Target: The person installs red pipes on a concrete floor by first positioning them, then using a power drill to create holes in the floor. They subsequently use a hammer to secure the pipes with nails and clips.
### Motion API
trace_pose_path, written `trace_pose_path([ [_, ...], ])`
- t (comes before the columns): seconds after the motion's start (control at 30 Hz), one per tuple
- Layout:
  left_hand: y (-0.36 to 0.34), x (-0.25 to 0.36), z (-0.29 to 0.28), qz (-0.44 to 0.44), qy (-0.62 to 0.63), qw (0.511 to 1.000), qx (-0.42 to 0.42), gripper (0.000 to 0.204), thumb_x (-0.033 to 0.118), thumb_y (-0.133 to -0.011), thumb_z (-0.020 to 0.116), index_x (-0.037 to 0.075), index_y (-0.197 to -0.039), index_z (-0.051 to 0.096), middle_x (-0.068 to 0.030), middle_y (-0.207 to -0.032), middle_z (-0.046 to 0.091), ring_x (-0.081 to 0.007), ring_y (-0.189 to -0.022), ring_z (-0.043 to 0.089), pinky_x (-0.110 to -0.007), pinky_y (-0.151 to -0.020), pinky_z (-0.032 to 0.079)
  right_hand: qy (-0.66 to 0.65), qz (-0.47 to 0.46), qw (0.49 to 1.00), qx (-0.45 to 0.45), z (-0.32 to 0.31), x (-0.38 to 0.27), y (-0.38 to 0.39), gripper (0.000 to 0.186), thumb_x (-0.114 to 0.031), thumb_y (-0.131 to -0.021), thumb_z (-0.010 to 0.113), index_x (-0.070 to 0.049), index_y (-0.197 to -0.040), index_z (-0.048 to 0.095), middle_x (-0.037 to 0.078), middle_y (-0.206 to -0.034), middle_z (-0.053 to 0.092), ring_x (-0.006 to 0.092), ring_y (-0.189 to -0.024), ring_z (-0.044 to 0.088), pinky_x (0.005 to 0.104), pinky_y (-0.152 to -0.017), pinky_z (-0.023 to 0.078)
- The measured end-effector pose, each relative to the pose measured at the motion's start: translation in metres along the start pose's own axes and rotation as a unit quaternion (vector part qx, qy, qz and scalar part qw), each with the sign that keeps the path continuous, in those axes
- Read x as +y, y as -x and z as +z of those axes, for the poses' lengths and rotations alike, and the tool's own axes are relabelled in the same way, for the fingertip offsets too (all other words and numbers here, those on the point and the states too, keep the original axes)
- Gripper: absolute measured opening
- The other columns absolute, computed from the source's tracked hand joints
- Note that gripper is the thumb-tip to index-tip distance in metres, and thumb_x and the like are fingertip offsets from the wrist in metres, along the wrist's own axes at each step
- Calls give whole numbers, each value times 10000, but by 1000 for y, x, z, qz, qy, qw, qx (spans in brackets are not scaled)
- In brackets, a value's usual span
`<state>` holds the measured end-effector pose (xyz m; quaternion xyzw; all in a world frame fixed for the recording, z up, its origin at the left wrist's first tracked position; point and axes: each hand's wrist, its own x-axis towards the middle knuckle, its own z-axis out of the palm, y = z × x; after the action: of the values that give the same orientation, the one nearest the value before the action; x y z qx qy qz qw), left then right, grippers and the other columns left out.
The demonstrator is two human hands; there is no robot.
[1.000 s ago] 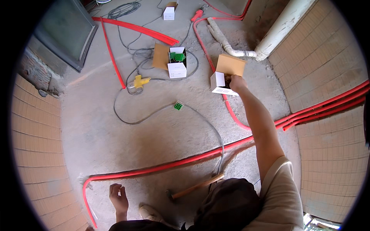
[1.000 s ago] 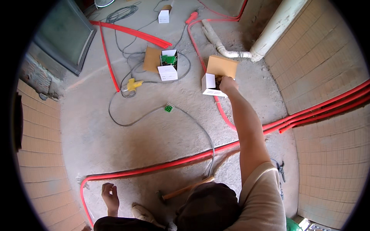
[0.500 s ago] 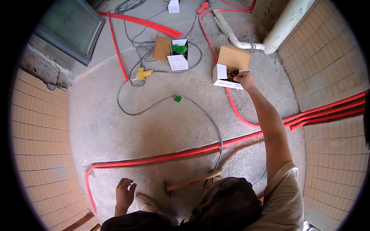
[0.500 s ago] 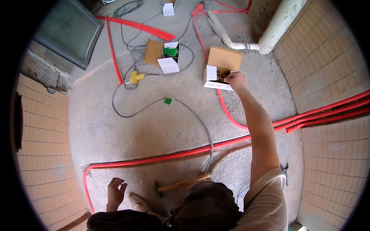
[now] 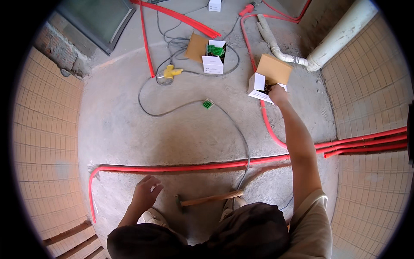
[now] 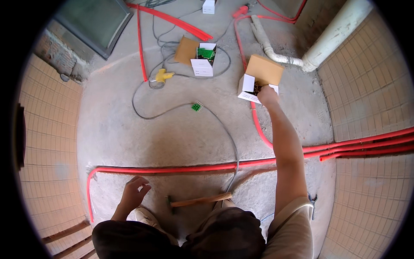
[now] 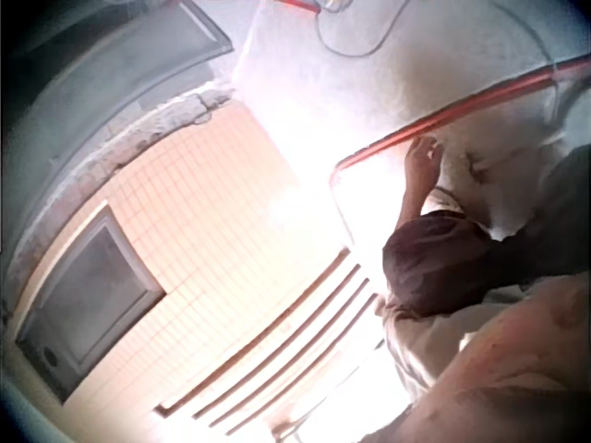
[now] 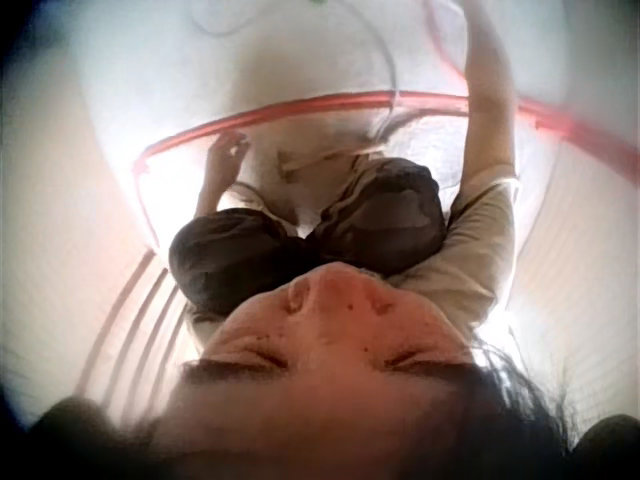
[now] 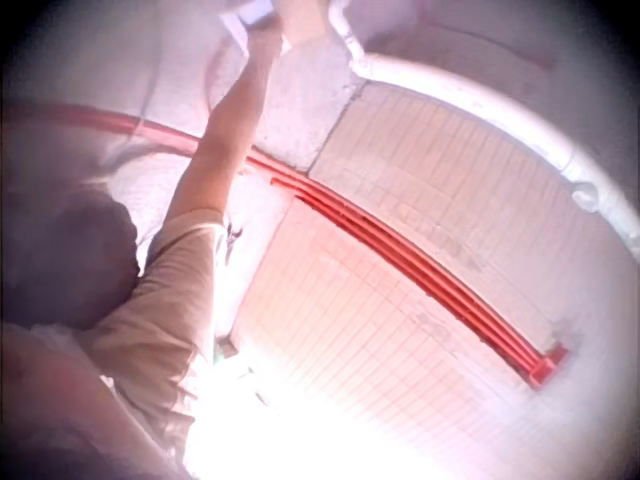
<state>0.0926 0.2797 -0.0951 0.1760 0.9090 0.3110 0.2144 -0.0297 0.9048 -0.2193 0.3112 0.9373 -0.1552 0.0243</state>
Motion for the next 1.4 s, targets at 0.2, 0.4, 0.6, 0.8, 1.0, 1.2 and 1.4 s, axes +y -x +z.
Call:
trace_pose_path([
  [0.2,15,-22,11,21,-31,999,-21,175,152,-879,735,5,-961,688,-132,-972,677,-295,-849,675,-387,-715,539,57,24,998,-18,-11,-12,-8,359,-294,-883,601,-52,-1107,742,214,-1165,707,377,-1113,675,474,-939,538],
  [0.4,20,-30,7,-43,11,999,-10,175,145,-860,749,5,-952,699,-142,-960,683,-311,-837,674,-395,-741,539,-24,108,987,117,-41,-14,11,389,-373,-885,643,-32,-1035,757,238,-1084,716,408,-1041,687,483,-887,541],
  [0.6,4,-30,-1,-46,32,998,-23,173,135,-865,750,-3,-957,700,-112,-891,691,-228,-787,660,-362,-732,533,-362,-2,930,67,-20,-63,44,307,-255,-931,660,45,-947,729,140,-853,726,249,-789,653,383,-747,492],
  [0.8,-69,-68,30,-180,374,906,-80,212,137,-917,718,6,-1080,686,-24,-875,679,-142,-823,659,-299,-732,550,-370,-150,900,-177,64,-202,160,395,-348,-933,689,41,-993,714,127,-814,697,243,-825,657,358,-764,496],
  [1.0,-107,-132,52,-211,424,878,66,328,92,-915,684,-9,-1223,634,-60,-918,669,-172,-812,676,-311,-721,567,-261,-295,871,-293,83,-248,273,420,-398,-914,710,-31,-1107,646,102,-761,609,204,-656,560,370,-624,460],
  [1.2,-119,-148,47,-106,4,969,223,253,-8,-824,658,2,-1077,650,-180,-993,652,-346,-858,656,-411,-771,539,-69,-597,703,-382,103,-121,404,298,-205,-848,677,-57,-1100,619,154,-1148,606,349,-1123,578,461,-905,467],
  [1.4,-94,-194,-6,-119,-98,902,402,126,23,-872,623,14,-991,664,-188,-992,640,-400,-901,636,-474,-785,518,-5,-466,836,-288,113,-79,423,369,-171,-780,692,-64,-1123,605,140,-1127,588,341,-1120,550,463,-935,443],
])
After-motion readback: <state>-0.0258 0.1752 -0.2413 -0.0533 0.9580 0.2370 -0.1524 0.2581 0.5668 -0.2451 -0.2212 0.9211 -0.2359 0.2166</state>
